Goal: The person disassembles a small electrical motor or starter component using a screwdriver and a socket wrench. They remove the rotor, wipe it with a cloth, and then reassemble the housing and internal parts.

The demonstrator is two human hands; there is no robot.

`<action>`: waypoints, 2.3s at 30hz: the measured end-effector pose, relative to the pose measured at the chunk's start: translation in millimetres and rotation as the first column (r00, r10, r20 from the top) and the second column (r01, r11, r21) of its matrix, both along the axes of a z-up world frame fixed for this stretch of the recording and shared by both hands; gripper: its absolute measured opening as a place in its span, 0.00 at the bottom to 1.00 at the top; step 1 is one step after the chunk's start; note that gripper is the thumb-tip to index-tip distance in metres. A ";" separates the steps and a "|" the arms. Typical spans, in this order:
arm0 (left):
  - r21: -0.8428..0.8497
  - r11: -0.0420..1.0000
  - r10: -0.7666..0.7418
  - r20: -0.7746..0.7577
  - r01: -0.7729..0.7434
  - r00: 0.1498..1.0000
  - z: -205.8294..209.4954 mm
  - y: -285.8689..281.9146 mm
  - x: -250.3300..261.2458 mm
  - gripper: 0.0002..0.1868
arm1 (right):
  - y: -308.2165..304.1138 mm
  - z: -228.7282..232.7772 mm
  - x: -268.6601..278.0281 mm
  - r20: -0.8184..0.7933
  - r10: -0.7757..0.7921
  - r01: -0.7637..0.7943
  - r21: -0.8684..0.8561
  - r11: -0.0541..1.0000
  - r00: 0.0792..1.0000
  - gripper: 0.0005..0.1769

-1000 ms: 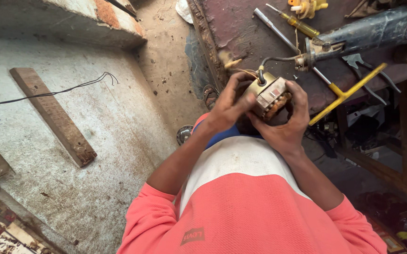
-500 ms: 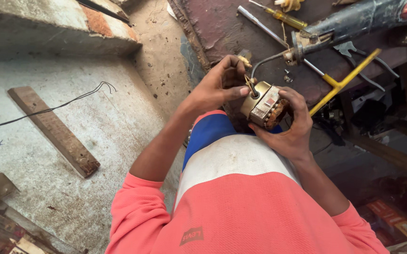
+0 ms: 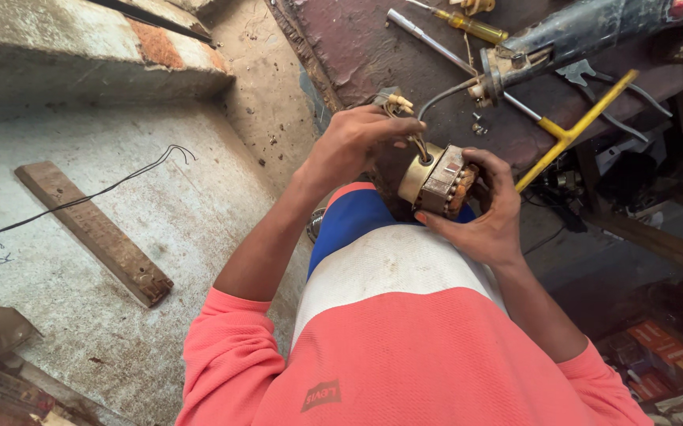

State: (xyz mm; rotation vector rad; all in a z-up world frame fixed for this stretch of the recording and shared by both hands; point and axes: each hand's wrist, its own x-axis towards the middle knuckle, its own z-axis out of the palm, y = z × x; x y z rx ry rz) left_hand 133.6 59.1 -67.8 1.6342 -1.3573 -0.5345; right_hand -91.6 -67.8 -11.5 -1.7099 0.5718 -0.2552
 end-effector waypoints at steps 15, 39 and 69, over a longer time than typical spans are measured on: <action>0.165 0.975 0.215 -0.533 -0.149 0.818 -0.2 -6.8 -13.6 0.21 | -5.1 6.5 13.2 -0.061 0.090 -0.104 -0.311 0.945 0.994 0.48; 0.050 0.957 0.285 -0.359 -0.287 0.889 2.6 0.9 -50.0 0.27 | -8.9 2.1 14.5 -0.035 0.081 -0.087 -0.218 0.972 0.996 0.46; 0.105 0.942 0.287 0.241 -0.319 0.927 20.1 -55.9 7.1 0.19 | 1.9 2.7 11.7 0.004 0.043 -0.039 -0.312 0.949 0.999 0.50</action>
